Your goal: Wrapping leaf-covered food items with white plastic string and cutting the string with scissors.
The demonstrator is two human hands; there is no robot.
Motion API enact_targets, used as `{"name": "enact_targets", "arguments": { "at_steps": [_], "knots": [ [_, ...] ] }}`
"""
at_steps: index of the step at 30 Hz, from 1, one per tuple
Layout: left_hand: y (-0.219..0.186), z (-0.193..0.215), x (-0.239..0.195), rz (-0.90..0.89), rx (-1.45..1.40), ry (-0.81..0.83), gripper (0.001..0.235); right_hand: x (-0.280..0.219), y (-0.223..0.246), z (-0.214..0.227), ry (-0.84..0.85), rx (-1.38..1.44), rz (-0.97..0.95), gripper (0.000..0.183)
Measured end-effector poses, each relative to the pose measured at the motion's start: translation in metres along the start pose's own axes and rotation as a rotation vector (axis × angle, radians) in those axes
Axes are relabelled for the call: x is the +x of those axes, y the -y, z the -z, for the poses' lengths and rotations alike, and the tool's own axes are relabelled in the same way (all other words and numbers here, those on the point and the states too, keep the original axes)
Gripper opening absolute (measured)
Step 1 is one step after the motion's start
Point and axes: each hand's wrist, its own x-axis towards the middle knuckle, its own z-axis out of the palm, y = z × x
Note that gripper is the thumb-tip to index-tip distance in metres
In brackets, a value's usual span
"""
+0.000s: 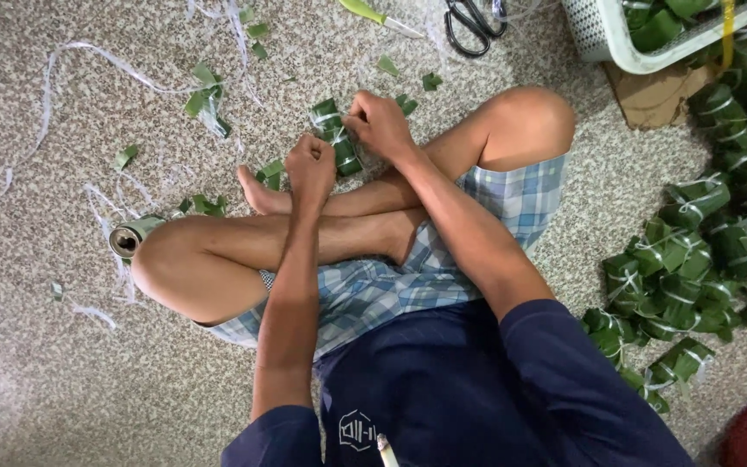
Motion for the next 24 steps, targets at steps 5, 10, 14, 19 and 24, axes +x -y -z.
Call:
{"name": "enact_targets", "arguments": {
  "at_steps": [5, 10, 14, 19, 24],
  "knots": [
    [-0.027, -0.003, -0.004, -0.146, 0.354, -0.072, 0.032, 0.003, 0.011, 0.013, 0.093, -0.216, 0.215, 0.014],
    [-0.047, -0.004, 0.005, -0.347, 0.285, -0.058, 0.001, 0.012, 0.053, 0.07, 0.165, -0.17, 0.332, 0.014],
    [-0.062, 0.007, 0.005, -0.234, -0.008, 0.036, 0.014, 0.062, -0.014, 0.142, -0.306, -0.613, 0.192, 0.006],
    [-0.088, 0.027, 0.003, -0.318, -0.068, 0.047, 0.008, 0.085, -0.147, 0.172, -0.149, -0.914, 0.027, 0.034],
    [-0.096, 0.049, -0.004, -0.264, -0.016, 0.083, 0.01, 0.091, -0.147, 0.166, -0.119, -1.05, -0.119, 0.047]
  ]
}}
